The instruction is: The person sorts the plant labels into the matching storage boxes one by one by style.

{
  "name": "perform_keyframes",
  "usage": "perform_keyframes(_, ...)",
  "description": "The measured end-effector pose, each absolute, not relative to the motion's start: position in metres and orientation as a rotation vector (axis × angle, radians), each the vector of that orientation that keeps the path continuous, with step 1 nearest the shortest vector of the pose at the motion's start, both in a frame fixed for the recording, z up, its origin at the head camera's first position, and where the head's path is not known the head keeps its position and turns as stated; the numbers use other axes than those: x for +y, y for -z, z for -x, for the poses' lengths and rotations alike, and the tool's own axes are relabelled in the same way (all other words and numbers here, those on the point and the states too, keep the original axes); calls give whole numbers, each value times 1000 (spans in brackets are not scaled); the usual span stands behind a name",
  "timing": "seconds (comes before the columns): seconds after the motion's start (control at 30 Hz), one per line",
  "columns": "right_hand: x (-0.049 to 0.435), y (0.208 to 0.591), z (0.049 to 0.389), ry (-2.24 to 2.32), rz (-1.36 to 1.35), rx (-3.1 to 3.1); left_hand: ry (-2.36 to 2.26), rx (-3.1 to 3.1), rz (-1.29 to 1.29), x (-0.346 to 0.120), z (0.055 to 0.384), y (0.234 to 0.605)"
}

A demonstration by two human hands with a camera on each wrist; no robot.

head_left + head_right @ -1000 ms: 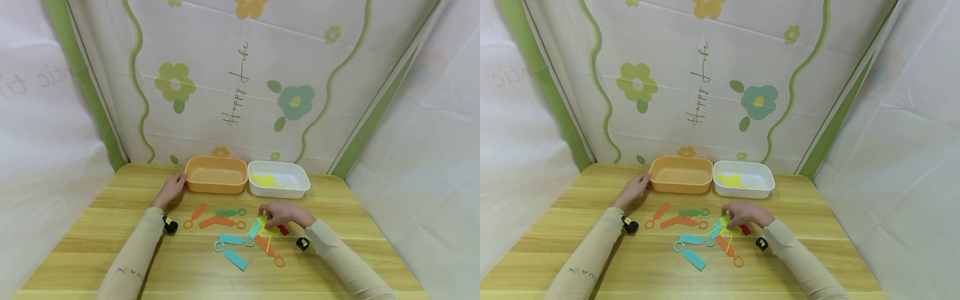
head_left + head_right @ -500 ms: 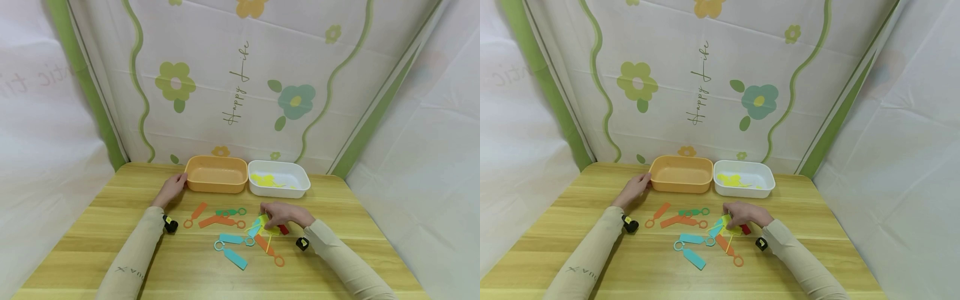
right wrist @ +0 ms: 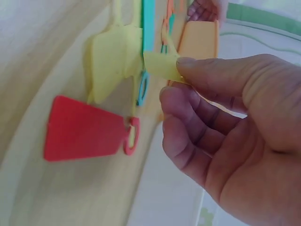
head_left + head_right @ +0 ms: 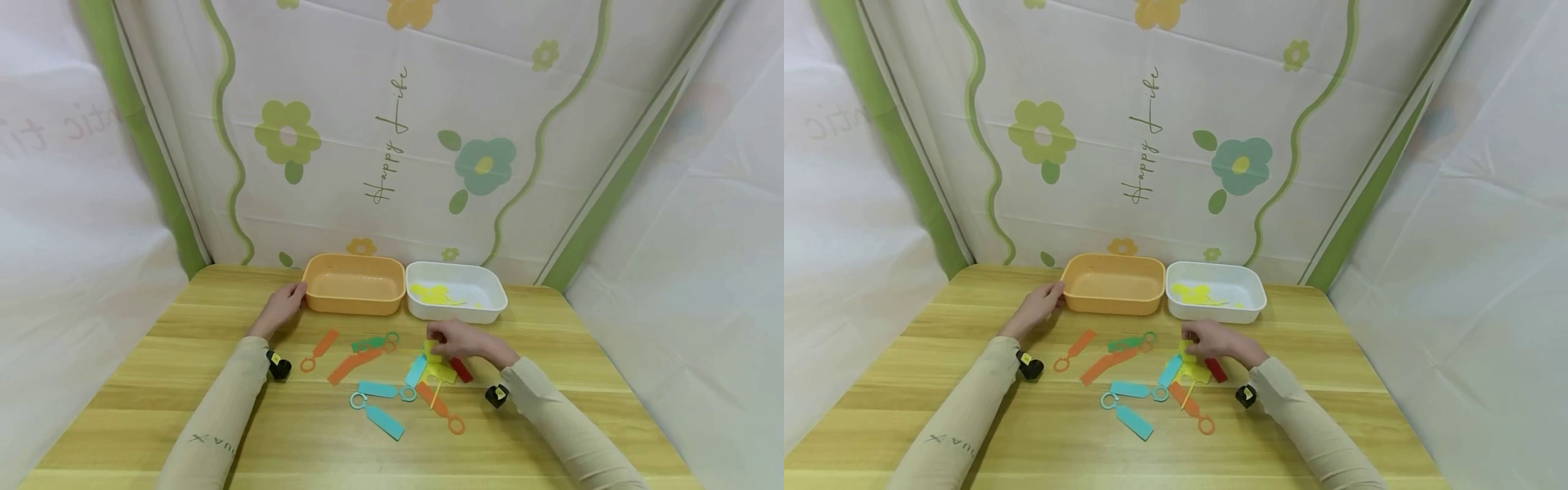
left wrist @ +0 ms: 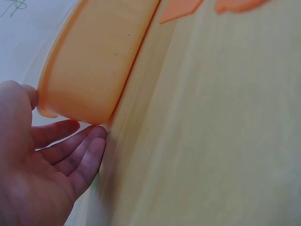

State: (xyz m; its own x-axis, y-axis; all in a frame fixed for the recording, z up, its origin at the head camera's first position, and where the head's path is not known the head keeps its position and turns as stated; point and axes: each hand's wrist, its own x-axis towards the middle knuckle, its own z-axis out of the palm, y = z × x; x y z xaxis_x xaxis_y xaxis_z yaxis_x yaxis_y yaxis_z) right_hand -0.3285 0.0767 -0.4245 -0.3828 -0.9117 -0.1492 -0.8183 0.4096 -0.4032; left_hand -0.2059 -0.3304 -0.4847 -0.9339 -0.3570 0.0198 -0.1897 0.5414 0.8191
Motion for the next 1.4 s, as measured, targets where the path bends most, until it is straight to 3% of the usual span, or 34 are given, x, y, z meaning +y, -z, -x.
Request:
perform_keyframes(0.23,83,415,340,469,1574,2404,1360,-2589,-456,-331,206,484)
perform_keyframes(0.8,102,387,390,772,1288,2501,1346,-2585,-474,-330,206,484)
perform_keyframes(1.2,117,391,433,910,1218,2522,1349,-2589,-487,-330,207,486)
perform_keyframes(1.4,119,392,448,845,1055,2558,1347,-2598,-483,-330,205,485)
